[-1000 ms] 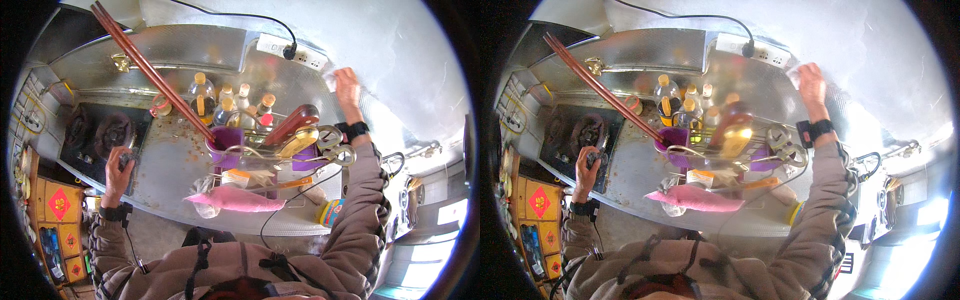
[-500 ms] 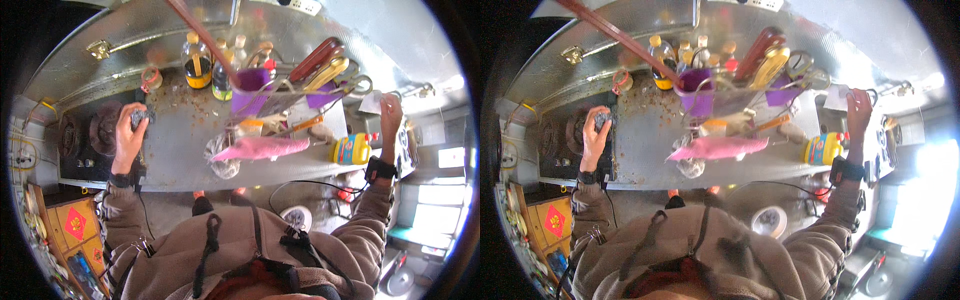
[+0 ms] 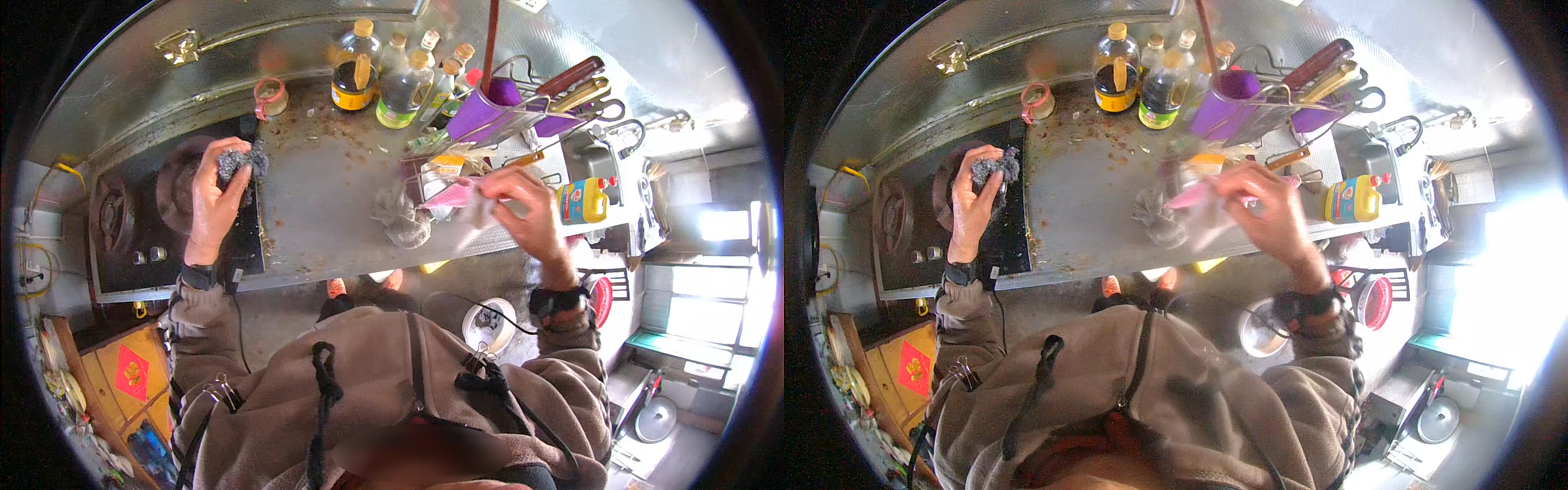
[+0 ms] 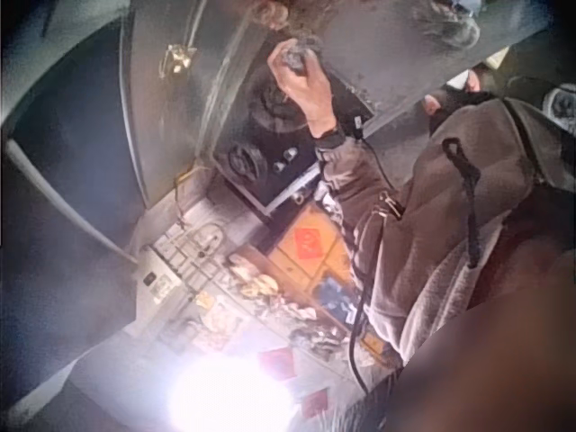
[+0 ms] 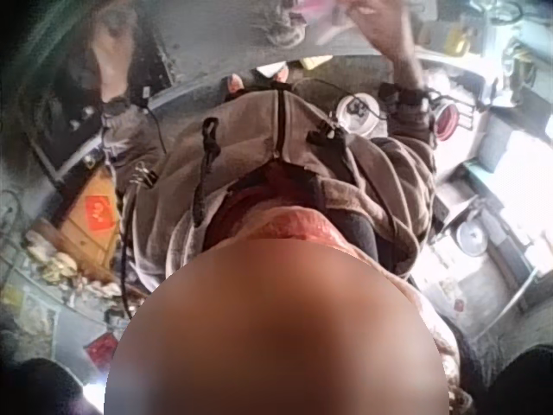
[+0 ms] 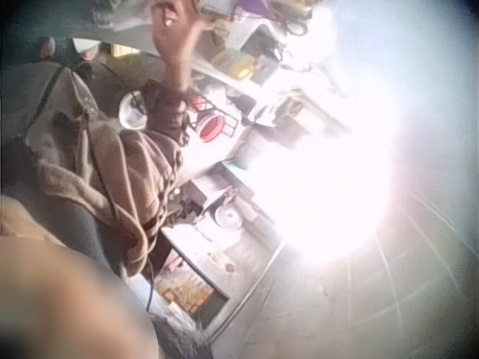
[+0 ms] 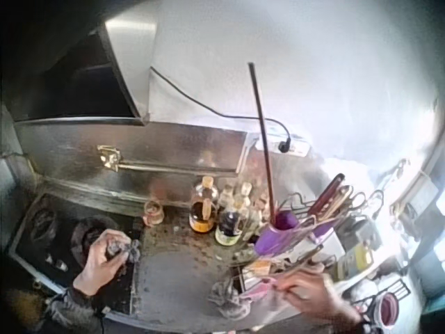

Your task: The person wipes a stainless steel kitchen counter and backsplash using a white cloth and a dark scrubber, moving around bottles and a utensil rack. They rinse the scrubber in a bowl of water and continue wiping the surface.

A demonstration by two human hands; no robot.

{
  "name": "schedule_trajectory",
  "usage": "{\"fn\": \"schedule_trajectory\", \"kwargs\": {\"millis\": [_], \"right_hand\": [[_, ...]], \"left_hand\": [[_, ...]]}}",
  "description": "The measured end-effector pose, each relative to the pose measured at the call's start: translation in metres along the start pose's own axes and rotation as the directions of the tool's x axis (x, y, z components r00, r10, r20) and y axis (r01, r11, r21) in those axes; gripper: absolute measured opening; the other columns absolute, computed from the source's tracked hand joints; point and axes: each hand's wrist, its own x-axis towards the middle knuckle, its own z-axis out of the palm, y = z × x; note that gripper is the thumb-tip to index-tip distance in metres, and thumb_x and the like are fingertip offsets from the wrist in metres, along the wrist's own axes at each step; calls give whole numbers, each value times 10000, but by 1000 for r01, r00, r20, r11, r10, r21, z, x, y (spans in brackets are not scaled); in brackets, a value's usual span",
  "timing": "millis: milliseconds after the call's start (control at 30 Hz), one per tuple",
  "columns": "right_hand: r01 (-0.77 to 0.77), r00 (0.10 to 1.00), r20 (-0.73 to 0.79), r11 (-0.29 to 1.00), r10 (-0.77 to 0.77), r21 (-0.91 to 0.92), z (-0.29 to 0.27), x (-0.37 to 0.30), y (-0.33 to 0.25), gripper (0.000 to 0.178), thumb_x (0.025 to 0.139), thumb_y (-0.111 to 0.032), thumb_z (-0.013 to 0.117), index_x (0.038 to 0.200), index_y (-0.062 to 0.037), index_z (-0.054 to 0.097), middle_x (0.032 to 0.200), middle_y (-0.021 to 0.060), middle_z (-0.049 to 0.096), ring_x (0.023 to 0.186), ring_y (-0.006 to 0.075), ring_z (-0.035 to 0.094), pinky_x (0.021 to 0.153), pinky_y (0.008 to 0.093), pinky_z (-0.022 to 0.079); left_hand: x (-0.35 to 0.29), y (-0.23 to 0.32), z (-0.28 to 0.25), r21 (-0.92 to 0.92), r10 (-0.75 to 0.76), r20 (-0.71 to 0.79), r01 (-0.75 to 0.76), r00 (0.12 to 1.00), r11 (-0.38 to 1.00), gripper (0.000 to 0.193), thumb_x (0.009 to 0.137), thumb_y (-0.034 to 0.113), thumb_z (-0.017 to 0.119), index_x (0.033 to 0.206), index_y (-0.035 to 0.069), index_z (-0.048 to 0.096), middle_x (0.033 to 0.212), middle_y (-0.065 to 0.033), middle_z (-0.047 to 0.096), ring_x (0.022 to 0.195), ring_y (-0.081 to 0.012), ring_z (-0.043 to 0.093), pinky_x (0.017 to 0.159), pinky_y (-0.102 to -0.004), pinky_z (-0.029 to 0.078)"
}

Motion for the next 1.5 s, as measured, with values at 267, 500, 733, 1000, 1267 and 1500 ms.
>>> {"fn": "schedule_trajectory", "kwargs": {"millis": [267,500,733,1000,1267,1500], "right_hand": [[198,920,-362,975,-148,104,133,79,-19,206,772,123,605,936,2,639,1024,109,622,908,200,660,753,284,553],[213,918,-387,930,-85,300,154,88,-18,184,825,98,588,980,5,620,1029,113,611,885,205,658,771,287,550],[315,920,-344,875,-187,368,134,69,-6,642,869,-8,649,1445,-37,367,1445,175,394,1283,298,484,1011,374,441],[52,979,-161,616,123,786,138,43,-12,643,919,-28,591,1465,-14,252,1254,75,485,1064,129,512,861,284,464],[216,965,-263,540,11,814,118,28,-11,420,854,69,609,1232,-45,464,1322,147,498,1194,179,482,864,271,457],[219,975,-196,594,-104,774,59,-5,-5,474,769,90,648,1212,-17,519,1355,175,497,1266,255,473,1058,389,376]], "left_hand": [[-11,21,25,-204,-169,191,208,967,957,412,835,-87,527,1226,37,573,930,-18,625,881,-93,578,815,-255,481],[8,57,88,-292,-96,126,129,987,948,425,901,120,666,1289,8,533,1199,-54,602,1097,-141,541,974,-289,421],[27,75,121,-776,-403,-16,242,915,582,212,958,76,593,1168,45,591,1011,-5,630,893,-66,580,788,-226,491],[20,112,157,-728,-222,-5,149,975,670,383,1042,233,390,1400,97,383,1315,-68,498,1212,-140,463,1039,-282,348],[61,94,112,-678,-135,34,122,990,725,622,1024,418,327,1445,-40,318,1451,-135,422,1342,-226,397,1127,-388,282],[201,50,119,-12,280,87,-280,956,960,155,890,53,599,1036,14,634,995,-63,600,871,-151,581,775,-291,479]]}}
